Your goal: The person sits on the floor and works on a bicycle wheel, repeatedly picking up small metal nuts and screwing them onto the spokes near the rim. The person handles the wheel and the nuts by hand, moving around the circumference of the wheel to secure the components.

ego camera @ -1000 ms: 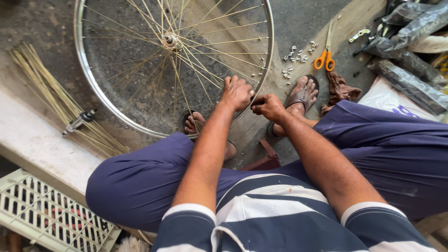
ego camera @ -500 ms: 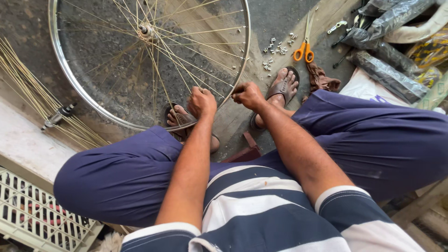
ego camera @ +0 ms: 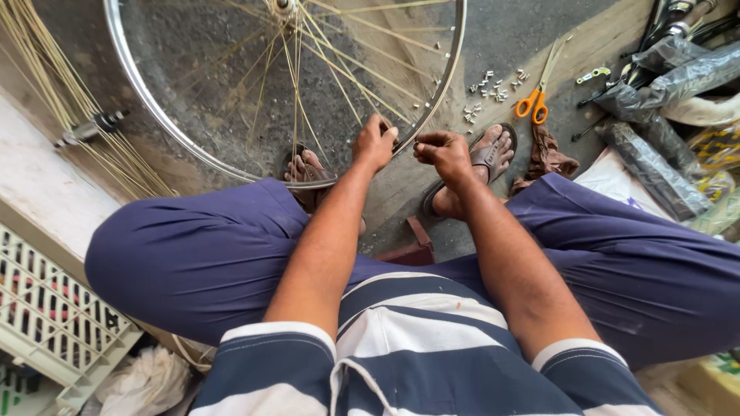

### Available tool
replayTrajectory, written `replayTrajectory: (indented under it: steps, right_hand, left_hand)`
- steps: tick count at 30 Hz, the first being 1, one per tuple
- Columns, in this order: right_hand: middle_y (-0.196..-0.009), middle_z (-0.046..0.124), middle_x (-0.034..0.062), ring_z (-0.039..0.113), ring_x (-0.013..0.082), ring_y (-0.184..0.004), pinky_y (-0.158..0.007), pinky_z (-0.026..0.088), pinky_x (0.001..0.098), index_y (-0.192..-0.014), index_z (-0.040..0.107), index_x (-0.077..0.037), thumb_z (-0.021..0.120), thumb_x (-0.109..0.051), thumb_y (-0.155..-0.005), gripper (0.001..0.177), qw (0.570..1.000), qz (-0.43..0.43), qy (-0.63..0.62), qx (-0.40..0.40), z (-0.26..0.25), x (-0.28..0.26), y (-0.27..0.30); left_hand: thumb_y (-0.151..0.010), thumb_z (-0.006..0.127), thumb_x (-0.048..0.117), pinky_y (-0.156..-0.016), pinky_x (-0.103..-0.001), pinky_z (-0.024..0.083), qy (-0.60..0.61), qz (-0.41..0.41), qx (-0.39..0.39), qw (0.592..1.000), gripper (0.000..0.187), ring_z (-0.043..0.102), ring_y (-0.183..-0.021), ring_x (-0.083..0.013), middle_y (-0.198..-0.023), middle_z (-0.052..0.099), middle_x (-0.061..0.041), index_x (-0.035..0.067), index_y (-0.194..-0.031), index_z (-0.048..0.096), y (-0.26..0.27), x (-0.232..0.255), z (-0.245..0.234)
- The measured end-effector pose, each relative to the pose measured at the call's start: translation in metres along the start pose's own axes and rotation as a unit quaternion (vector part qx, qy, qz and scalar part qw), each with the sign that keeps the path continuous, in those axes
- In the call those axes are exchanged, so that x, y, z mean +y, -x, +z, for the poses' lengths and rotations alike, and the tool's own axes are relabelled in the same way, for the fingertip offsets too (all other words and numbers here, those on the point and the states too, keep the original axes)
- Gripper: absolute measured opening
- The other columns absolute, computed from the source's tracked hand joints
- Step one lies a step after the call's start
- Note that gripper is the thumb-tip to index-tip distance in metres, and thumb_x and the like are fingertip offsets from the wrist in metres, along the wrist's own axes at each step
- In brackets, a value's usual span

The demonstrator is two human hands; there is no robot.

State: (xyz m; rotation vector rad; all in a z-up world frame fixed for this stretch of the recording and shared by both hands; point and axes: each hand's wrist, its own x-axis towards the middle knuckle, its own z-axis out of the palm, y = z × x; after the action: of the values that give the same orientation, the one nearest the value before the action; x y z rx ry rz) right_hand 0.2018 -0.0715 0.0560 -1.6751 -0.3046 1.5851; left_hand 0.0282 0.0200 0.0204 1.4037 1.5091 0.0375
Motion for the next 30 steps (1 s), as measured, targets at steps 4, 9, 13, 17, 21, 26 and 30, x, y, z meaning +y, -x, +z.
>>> replayTrajectory:
  steps: [4,9,13,17,21,26,30]
  right_hand:
    - [-0.087,0.076,0.0066,0.072,0.015,-0.075,-0.069,0.061,0.0279,-0.103,0.074,0.0,0.076,-0.009,-0.089,0.017,0.995,0.021,0.093,0.021,0.02,-0.012,0.011]
    - [-0.079,0.071,0.0036,0.061,0.0102,-0.068,-0.062,0.051,0.0262,-0.097,0.078,-0.002,0.078,-0.009,-0.091,0.01,0.978,0.007,0.208,0.029,0.031,-0.026,0.012]
    - [-0.075,0.07,0.0008,0.059,0.0085,-0.066,-0.06,0.05,0.0253,-0.098,0.079,-0.004,0.076,-0.009,-0.09,0.01,0.976,0.01,0.214,0.037,0.031,-0.018,0.005]
    - [-0.076,0.071,-0.0001,0.059,0.0076,-0.066,-0.06,0.05,0.0247,-0.098,0.079,-0.004,0.077,-0.009,-0.09,0.009,0.987,-0.005,0.162,0.001,0.025,-0.01,0.001]
    - [-0.074,0.07,0.0007,0.059,0.0073,-0.064,-0.058,0.05,0.0248,-0.097,0.079,-0.004,0.079,-0.01,-0.089,0.01,0.974,-0.008,0.223,0.041,0.033,-0.016,0.005]
    - [-0.074,0.07,0.0014,0.06,0.0077,-0.063,-0.057,0.049,0.0252,-0.093,0.077,-0.003,0.082,-0.012,-0.088,0.011,0.974,0.003,0.211,0.081,0.037,-0.024,0.011]
    - [-0.076,0.071,0.0023,0.062,0.0082,-0.066,-0.059,0.052,0.0248,-0.095,0.078,-0.002,0.078,-0.01,-0.09,0.009,0.98,0.005,0.196,0.034,0.038,-0.021,0.007]
  left_hand:
    - [-0.092,0.066,0.034,-0.081,-0.048,0.054,0.016,-0.049,-0.035,0.998,0.03,0.071,-0.094,-0.0336,-0.104,0.072,-0.012,0.013,-0.11,0.055,0.0,0.021,-0.001]
    - [-0.093,0.067,0.031,-0.083,-0.048,0.054,0.058,0.006,-0.015,0.998,0.028,0.07,-0.097,-0.0356,-0.104,0.073,-0.013,0.012,-0.109,0.055,0.003,0.016,0.002]
    - [-0.094,0.065,0.027,-0.082,-0.047,0.055,0.076,-0.005,-0.022,0.997,0.025,0.071,-0.094,-0.0324,-0.101,0.071,-0.011,0.012,-0.108,0.052,0.002,0.013,0.007]
    - [-0.095,0.063,0.025,-0.08,-0.046,0.055,0.074,-0.012,-0.035,0.997,0.023,0.071,-0.092,-0.03,-0.101,0.07,-0.01,0.012,-0.109,0.05,0.003,0.014,0.007]
    - [-0.096,0.061,0.025,-0.078,-0.045,0.057,0.087,-0.02,-0.042,0.995,0.022,0.071,-0.091,-0.029,-0.101,0.069,-0.01,0.013,-0.109,0.049,0.003,0.013,0.006]
    - [-0.096,0.063,0.024,-0.078,-0.044,0.057,0.081,-0.008,-0.034,0.996,0.021,0.071,-0.091,-0.028,-0.101,0.07,-0.01,0.012,-0.109,0.051,0.004,0.012,0.005]
    - [-0.097,0.066,0.024,-0.078,-0.041,0.059,0.082,-0.01,-0.036,0.996,0.021,0.073,-0.09,-0.0242,-0.1,0.072,-0.008,0.014,-0.109,0.053,0.003,0.011,0.006]
